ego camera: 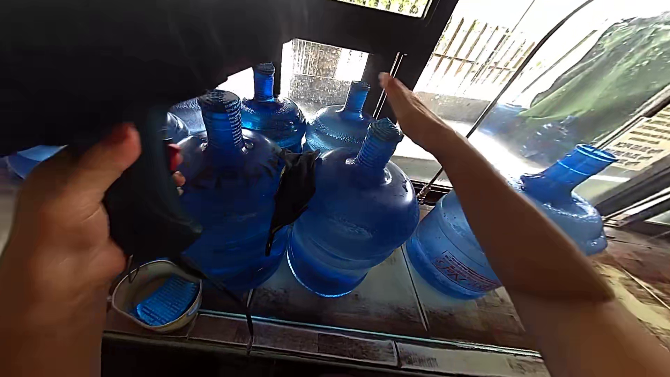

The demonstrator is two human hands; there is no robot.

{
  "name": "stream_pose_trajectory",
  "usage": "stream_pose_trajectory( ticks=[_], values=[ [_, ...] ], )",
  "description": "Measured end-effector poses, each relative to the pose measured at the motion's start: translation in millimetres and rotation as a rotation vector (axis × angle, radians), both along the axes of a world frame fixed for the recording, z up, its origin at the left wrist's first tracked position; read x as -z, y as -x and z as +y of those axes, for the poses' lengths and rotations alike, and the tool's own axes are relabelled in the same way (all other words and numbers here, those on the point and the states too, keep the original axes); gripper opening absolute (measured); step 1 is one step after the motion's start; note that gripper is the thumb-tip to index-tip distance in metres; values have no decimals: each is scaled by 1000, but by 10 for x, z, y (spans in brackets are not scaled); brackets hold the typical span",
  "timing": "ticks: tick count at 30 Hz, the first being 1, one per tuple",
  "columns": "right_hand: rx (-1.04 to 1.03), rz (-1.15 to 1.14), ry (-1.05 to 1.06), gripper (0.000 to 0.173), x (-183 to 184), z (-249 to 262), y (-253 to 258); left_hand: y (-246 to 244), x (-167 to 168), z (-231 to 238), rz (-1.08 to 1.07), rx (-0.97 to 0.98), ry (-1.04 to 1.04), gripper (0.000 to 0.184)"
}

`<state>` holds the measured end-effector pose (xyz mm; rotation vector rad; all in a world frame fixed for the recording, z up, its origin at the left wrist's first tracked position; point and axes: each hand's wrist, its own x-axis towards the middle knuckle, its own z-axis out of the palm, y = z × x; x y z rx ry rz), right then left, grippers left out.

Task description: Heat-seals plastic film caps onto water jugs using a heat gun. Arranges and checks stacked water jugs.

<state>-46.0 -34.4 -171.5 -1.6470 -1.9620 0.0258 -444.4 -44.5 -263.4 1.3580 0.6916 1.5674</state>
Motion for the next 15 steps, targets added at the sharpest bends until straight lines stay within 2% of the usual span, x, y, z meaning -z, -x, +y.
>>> stream_pose_trajectory(
  ticks=[2,4,8,9,11,13,15],
  values=[
    [12,-153,281,76,-84,358,167,191,155,-65,-77,-9,-32,37],
    [45,-220,452,85,-96,623,212,410,354,-137,-117,-20,-30,39],
    [131,-136,563,90,-132,667,204,781,718,-169,-122,68,-58,43],
    [146,-131,571,92,-127,713,162,818,756,-182,-103,89,-71,43],
    [165,-97,539,92,-111,755,69,662,587,-320,-99,27,-26,42],
    [198,-107,421,88,-53,729,-186,438,390,-457,-88,-82,30,35],
    [295,-173,240,83,29,669,-628,336,324,-460,-3,-52,10,36]
  ],
)
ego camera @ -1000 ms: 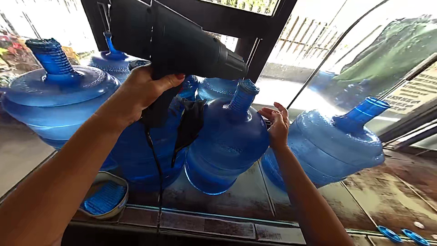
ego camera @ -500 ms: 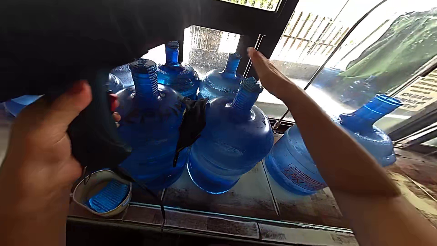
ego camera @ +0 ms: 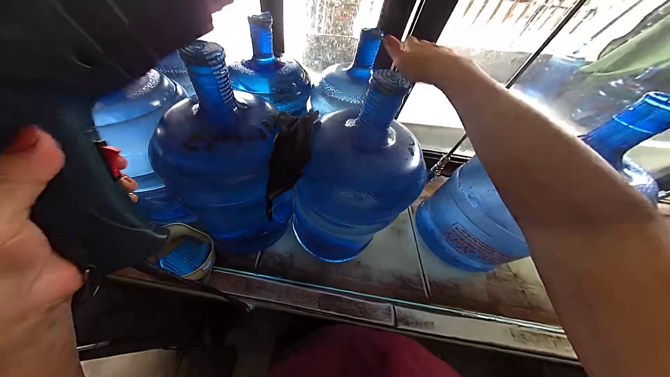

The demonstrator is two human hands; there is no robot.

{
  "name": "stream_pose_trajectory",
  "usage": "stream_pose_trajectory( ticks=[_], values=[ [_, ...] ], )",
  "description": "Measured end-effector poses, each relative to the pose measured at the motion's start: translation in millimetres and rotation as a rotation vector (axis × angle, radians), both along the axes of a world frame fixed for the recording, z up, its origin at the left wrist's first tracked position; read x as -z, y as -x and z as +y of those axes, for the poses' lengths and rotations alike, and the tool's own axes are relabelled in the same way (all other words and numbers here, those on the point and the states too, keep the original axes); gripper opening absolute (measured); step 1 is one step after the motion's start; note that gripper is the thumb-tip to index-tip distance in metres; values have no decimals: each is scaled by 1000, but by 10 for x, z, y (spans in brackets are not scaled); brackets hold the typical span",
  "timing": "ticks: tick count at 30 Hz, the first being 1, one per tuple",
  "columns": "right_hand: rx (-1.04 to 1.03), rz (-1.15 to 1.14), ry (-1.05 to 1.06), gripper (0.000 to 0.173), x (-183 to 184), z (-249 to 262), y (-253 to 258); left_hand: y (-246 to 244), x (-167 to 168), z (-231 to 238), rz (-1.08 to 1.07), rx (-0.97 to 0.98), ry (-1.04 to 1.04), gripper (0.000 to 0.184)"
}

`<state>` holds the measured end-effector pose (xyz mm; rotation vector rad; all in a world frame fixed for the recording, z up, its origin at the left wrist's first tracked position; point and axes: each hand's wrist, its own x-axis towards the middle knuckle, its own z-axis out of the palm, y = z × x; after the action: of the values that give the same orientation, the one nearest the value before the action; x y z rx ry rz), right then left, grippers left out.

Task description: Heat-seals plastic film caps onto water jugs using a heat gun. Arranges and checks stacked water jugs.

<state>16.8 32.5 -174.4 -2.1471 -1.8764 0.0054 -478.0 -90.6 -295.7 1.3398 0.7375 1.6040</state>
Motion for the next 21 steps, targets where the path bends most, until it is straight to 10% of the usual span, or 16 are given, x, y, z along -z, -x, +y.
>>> stream_pose_trajectory(
  ticks=[9,21],
  values=[
    [-109,705,-551,66,1071,-931,123,-1360,-633,348,323,-76,210,23],
    [-34,763,-585,69,1207,-888,98,-2275,-918,982,417,288,396,21]
  ],
)
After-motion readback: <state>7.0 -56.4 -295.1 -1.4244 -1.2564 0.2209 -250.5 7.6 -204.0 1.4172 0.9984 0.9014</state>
